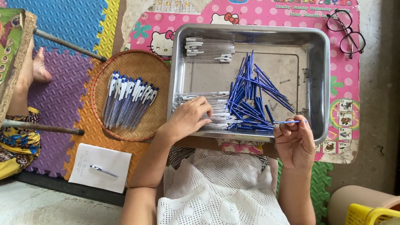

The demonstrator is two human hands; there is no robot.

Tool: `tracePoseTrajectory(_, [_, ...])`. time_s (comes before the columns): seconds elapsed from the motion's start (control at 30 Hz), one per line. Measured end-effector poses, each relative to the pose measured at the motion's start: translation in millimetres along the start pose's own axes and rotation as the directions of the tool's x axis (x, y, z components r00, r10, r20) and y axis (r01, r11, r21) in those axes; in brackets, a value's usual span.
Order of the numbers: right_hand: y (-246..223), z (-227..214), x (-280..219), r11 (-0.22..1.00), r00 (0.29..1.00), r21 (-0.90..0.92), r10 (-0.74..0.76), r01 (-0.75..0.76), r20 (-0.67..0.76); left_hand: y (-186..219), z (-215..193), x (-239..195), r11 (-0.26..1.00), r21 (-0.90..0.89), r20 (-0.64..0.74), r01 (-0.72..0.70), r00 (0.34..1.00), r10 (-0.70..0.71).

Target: The person sits on the floor and assembles blue ballpoint pens by inserting ink cartridges into clear plastic barrels. They pick up a barrel and a cartridge from a metal tray, insert the cartridge, and place the completed pen into a woven basket.

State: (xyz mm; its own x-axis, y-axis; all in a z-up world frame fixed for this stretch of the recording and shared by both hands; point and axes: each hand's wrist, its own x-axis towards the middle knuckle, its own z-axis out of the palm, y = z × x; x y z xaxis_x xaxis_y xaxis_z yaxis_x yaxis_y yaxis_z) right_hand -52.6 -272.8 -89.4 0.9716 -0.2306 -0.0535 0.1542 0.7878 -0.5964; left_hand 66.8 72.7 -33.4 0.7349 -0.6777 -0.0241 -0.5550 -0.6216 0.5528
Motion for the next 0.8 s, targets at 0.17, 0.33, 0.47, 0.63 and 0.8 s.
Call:
tracePoseTrajectory(0.17, [0, 12, -2, 0.995, 0.997, -0.07, -0.074, 0.076, 0.034, 5, 5, -6, 0.988, -0.109, -0.191, -0.113, 0.977, 0.09])
tracePoseTrajectory(0.33, [6, 22, -10, 0.955, 0.975, -0.203, -0.205, 0.218, 0.08, 45, -8, -17, 0.879, -0.401, -0.469, -0.256, 0.882, 0.043])
tracePoseTrajectory(0.47, [9, 24, -8, 0.926, 0.957, -0.251, -0.249, 0.28, 0.15, 47, 8, -17, 0.472, -0.761, -0.603, -0.445, 0.753, -0.263])
tracePoseTrajectory(0.63, [10, 32, -10, 0.892, 0.935, -0.286, -0.31, 0.349, 0.175, 41, 4, -6, -0.166, -0.853, -0.363, -0.494, 0.792, -0.491])
tracePoseTrajectory(0.8, [9, 37, -11, 0.839, 0.908, -0.347, -0.382, 0.42, 0.175, 38, 16, -6, -0.312, -0.828, -0.27, -0.465, 0.82, -0.505])
